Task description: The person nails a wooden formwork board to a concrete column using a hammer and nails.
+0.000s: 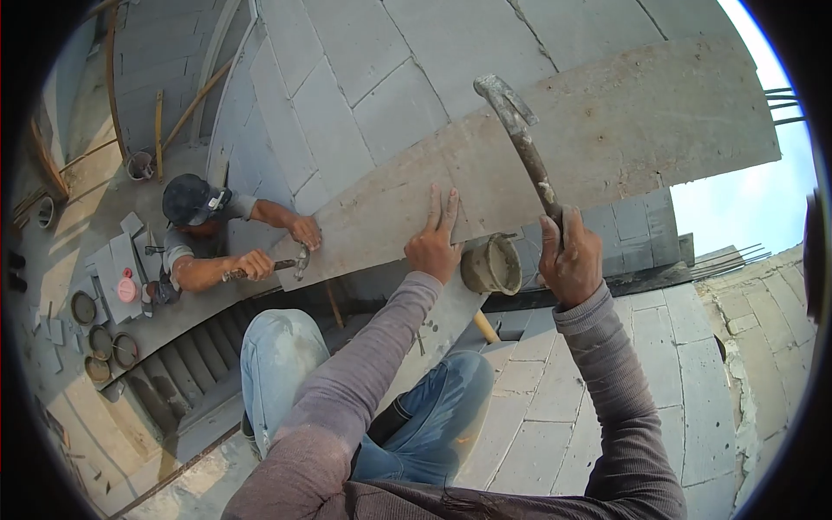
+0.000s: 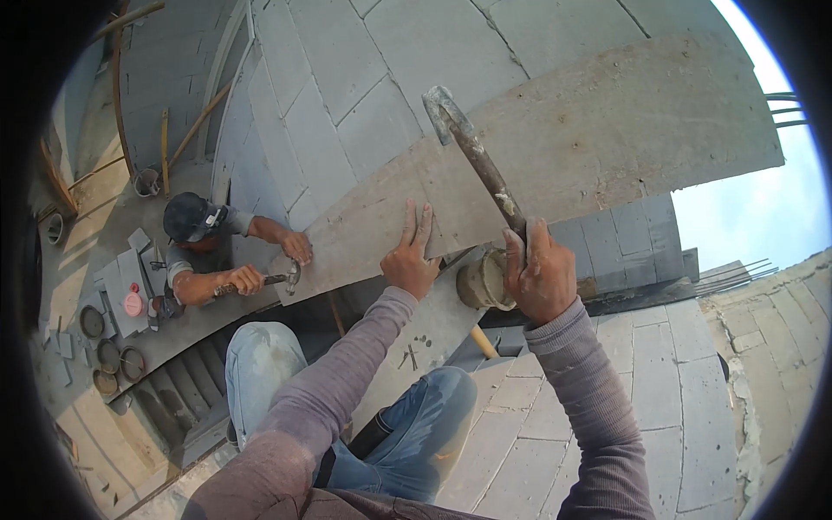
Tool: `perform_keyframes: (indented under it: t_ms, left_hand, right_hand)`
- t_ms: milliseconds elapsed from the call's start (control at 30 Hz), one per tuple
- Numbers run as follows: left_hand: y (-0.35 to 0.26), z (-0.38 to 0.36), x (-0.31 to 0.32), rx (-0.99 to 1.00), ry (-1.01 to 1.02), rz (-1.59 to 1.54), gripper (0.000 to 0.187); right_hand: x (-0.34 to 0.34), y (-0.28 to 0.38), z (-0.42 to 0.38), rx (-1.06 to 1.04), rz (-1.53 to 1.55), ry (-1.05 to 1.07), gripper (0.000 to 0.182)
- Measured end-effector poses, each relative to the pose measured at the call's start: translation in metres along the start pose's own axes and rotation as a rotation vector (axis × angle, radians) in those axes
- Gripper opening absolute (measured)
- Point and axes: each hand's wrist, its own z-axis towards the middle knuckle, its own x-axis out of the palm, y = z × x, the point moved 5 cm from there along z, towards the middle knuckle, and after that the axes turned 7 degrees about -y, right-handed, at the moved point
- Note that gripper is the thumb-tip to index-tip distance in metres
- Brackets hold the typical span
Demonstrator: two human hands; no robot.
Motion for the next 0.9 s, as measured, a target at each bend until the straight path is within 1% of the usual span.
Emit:
perform_keyframes:
  t_ms: [33,67,100,133,167,200,233,267,300,333,367,400,433,467,500,533,567,600,633,667,700,733,800,833,867,900]
  left_hand:
    - [0.000,0.000,-0.005,0.023,-0.022,-0.012,0.111]
    - [0.003,-0.001,-0.011,0.030,-0.025,-0.011,0.111]
    - [0.011,-0.006,-0.018,-0.002,-0.071,-0.095,0.103]
    - [0.020,-0.008,-0.021,-0.040,-0.120,-0.179,0.096]
    - [0.026,-0.009,-0.019,-0.043,-0.118,-0.179,0.096]
    - [0.036,-0.007,-0.022,-0.121,-0.246,-0.235,0.091]
    - [0.046,-0.008,-0.026,-0.201,-0.370,-0.290,0.086]
    - [0.052,-0.007,-0.025,-0.200,-0.363,-0.290,0.086]
    - [0.060,-0.006,-0.029,-0.271,-0.368,-0.225,0.076]
    - [0.066,-0.007,-0.035,-0.339,-0.375,-0.160,0.067]
    - [0.070,-0.003,-0.042,-0.330,-0.375,-0.161,0.067]
    - [0.082,0.000,-0.039,-0.530,-0.253,-0.158,0.059]
    - [0.094,-0.002,-0.036,-0.732,-0.120,-0.152,0.053]
    - [0.101,-0.005,-0.034,-0.734,-0.107,-0.151,0.053]
    - [0.113,-0.003,-0.028,-0.741,-0.202,-0.173,0.047]
    - [0.125,-0.005,-0.021,-0.746,-0.297,-0.194,0.044]
    - [0.142,-0.015,-0.002,-0.743,-0.291,-0.193,0.044]
    - [0.161,-0.028,0.019,-0.722,-0.298,-0.279,0.050]
    - [0.161,-0.017,0.020,-0.692,-0.330,-0.372,0.056]
    - [0.161,-0.015,0.019,-0.685,-0.338,-0.369,0.056]
    - [0.135,-0.020,0.015,-0.847,-0.004,-0.856,0.065]
    - [0.096,-0.017,0.007,-0.968,0.343,-1.336,0.074]
    - [0.035,-0.020,-0.016,-0.898,0.495,-1.538,0.085]
    - [0.024,-0.028,-0.017,-0.840,0.644,-1.543,0.092]
    - [0.014,-0.030,-0.018,-0.771,0.790,-1.540,0.099]
    - [0.005,-0.037,-0.014,-0.714,0.735,-1.399,0.099]
  right_hand:
    - [0.002,-0.007,-0.003,0.009,-0.002,-0.003,0.019]
    - [0.009,-0.020,-0.003,0.047,-0.078,0.113,0.018]
    - [0.013,-0.021,0.001,0.083,-0.153,0.232,0.017]
    - [0.011,-0.014,0.002,0.076,-0.151,0.233,0.017]
    - [0.002,0.000,0.000,0.054,-0.070,0.148,0.017]
    - [-0.005,0.010,0.002,0.031,0.013,0.061,0.017]
    - [-0.001,0.008,0.001,0.036,0.013,0.065,0.017]
    - [0.005,0.001,0.000,0.083,-0.009,0.068,0.018]
    - [0.008,-0.004,-0.004,0.134,-0.032,0.072,0.018]
    - [0.008,-0.010,-0.007,0.143,-0.034,0.070,0.018]
    - [0.011,-0.016,-0.008,0.119,-0.058,0.142,0.019]
    - [0.015,-0.017,-0.002,0.080,-0.082,0.215,0.020]
    - [0.018,-0.014,-0.002,0.072,-0.081,0.214,0.020]
    - [0.016,-0.006,-0.010,0.082,-0.024,0.136,0.022]
    - [0.013,-0.002,-0.011,0.084,0.033,0.049,0.024]
    - [0.015,-0.008,-0.010,0.087,0.030,0.047,0.024]
    - [0.022,-0.020,-0.011,0.113,-0.045,0.104,0.024]
    - [0.025,-0.027,-0.017,0.149,-0.120,0.161,0.024]
    - [0.024,-0.022,-0.011,0.147,-0.118,0.144,0.024]
    - [0.027,-0.012,-0.009,0.196,0.074,0.161,0.022]
    - [0.029,-0.001,-0.019,0.266,0.265,0.184,0.020]
    - [0.037,0.003,-0.025,0.268,0.274,0.176,0.020]
    - [0.062,0.007,-0.051,0.314,0.252,0.186,0.018]
    - [0.075,0.010,-0.063,0.384,0.307,0.193,0.017]
    - [0.089,0.014,-0.071,0.389,0.334,0.189,0.017]
    - [0.097,0.021,-0.077,0.314,0.418,0.115,0.016]
